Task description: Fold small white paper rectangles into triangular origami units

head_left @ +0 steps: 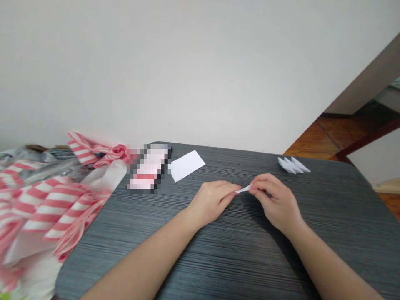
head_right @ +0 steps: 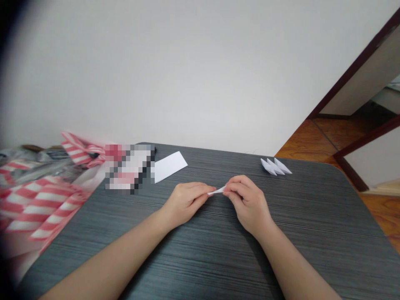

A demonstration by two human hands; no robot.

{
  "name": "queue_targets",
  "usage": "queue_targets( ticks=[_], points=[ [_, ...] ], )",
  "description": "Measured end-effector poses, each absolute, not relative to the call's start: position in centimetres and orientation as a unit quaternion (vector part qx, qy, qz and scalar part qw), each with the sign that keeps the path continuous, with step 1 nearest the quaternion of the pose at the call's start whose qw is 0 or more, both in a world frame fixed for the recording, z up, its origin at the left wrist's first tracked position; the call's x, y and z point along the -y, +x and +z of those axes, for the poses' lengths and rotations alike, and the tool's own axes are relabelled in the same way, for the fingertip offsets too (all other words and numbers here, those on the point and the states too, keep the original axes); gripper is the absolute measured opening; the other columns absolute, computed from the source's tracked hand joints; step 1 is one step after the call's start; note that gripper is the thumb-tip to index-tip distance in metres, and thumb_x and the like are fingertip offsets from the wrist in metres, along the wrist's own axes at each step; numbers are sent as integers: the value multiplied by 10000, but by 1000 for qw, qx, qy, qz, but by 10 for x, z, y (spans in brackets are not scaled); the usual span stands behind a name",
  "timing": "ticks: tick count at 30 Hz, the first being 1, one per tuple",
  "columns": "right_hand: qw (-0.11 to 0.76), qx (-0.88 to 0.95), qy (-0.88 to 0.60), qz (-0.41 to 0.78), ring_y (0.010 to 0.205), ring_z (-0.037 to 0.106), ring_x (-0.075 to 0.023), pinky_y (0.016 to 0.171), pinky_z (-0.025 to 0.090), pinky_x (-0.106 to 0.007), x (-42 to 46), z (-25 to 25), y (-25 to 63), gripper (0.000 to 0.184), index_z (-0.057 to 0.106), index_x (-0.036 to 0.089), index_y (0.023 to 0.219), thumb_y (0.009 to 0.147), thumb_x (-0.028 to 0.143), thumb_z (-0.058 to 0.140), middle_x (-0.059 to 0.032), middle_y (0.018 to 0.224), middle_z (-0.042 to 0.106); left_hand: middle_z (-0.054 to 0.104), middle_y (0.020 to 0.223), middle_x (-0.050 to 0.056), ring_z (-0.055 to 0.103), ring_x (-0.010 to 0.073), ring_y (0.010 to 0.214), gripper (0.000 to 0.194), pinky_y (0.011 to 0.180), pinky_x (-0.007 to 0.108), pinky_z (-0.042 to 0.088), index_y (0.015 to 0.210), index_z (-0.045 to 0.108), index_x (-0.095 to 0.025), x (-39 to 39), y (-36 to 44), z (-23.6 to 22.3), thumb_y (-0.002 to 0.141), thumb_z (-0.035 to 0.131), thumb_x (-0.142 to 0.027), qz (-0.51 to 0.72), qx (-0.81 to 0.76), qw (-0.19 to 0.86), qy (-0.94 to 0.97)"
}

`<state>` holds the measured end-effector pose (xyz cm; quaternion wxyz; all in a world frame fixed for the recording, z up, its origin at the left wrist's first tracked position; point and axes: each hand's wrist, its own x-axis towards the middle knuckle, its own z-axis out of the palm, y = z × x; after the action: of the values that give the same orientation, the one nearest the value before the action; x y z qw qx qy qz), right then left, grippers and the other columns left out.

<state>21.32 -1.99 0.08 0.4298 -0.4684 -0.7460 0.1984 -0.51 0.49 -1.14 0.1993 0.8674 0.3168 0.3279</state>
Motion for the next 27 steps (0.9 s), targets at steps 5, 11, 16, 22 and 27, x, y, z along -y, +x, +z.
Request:
queue_targets(
  ticks=[5, 11, 16, 22, 27],
  points=[
    [424, 747, -470, 203, 786, 638, -191, 646, 508, -322, 20, 0, 215, 77, 682, 240, 876, 906, 199, 625, -57, 972, 656, 753, 1058, 40, 708, 149, 935, 258, 842, 266, 559, 1136, 684, -194, -5, -6, -11, 994, 469, -209, 334, -315, 198, 866],
    [430, 754, -457, 194, 871, 641, -213, 759, 526, -360, 20, 2, 215, 123, 697, 254, 869, 914, 183, 606, -51, 949, 648, 753, 1054, 44, 714, 143, 926, 249, 839, 255, 572, 1117, 694, -183, -4, -5, -9, 986, 481, -188, 359, -304, 187, 863],
    [430, 751, -462, 194, 851, 635, -206, 747, 519, -355, 19, 2, 215, 127, 678, 245, 860, 917, 167, 596, -48, 930, 638, 752, 1044, 47, 718, 145, 915, 257, 829, 258, 582, 1118, 696, -192, -3, -5, -7, 989, 474, -189, 363, -295, 180, 865],
    [470, 705, -457, 270, 890, 638, -202, 721, 537, -338, 20, -5, 214, 129, 578, 246, 949, 882, 153, 636, -60, 1046, 620, 747, 1058, 58, 714, 146, 941, 245, 844, 266, 588, 1123, 698, -180, -4, -5, -9, 975, 503, -170, 388, -301, 159, 857],
    [453, 716, -464, 259, 880, 628, -199, 692, 529, -322, 19, -6, 215, 111, 574, 240, 897, 873, 153, 641, -60, 1035, 630, 744, 1090, 56, 709, 155, 980, 249, 879, 288, 586, 1119, 702, -194, -4, -5, -10, 971, 504, -170, 388, -302, 156, 857]
  ],
)
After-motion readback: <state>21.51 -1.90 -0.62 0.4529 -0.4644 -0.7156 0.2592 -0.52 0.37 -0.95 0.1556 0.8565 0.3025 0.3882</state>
